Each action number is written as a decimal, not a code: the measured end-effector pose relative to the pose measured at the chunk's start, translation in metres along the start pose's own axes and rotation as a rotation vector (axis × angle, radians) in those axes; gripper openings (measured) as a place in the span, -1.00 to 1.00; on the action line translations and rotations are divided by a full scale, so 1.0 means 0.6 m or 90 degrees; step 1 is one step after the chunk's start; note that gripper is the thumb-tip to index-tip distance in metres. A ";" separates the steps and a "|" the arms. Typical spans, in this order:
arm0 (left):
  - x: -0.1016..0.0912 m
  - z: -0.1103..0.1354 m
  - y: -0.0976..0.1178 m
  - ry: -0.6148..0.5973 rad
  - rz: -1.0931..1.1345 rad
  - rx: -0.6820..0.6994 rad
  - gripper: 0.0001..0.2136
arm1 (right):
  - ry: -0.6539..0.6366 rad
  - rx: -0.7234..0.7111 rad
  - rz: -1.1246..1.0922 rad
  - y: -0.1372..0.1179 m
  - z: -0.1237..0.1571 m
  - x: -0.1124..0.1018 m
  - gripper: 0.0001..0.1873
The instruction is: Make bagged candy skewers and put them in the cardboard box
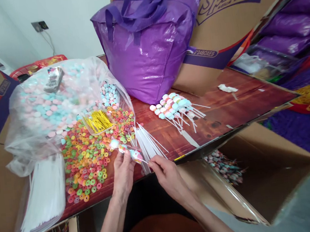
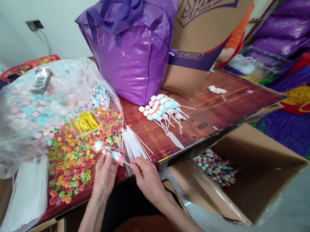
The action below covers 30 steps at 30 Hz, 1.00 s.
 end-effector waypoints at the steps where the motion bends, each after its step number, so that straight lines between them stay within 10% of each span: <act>1: -0.001 0.002 -0.003 0.000 -0.007 -0.007 -0.69 | 0.001 0.008 -0.010 0.002 0.001 0.002 -0.74; 19: -0.003 0.036 0.016 -0.080 -0.033 0.007 -0.72 | -0.052 0.169 -0.396 -0.036 -0.039 0.089 -0.63; 23: -0.013 0.048 0.054 -0.101 0.009 -0.011 -0.78 | -0.214 0.172 -0.513 -0.074 -0.043 0.128 -0.55; 27: -0.038 0.050 0.101 -0.041 0.047 0.067 -0.90 | -0.395 -0.010 -0.315 -0.120 -0.064 0.129 -0.57; 30: -0.060 0.043 0.134 0.011 0.063 0.170 -0.89 | -0.192 -0.114 -0.014 -0.124 -0.139 0.086 -0.71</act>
Point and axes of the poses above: each hand's wrist, its own z-axis away from the middle knuckle, its own x-axis out of the palm, y = z × x, the point moved 7 cm from there along -z, towards the middle knuckle, and after that the axes turned 11 degrees about z, right-handed, at the moved point
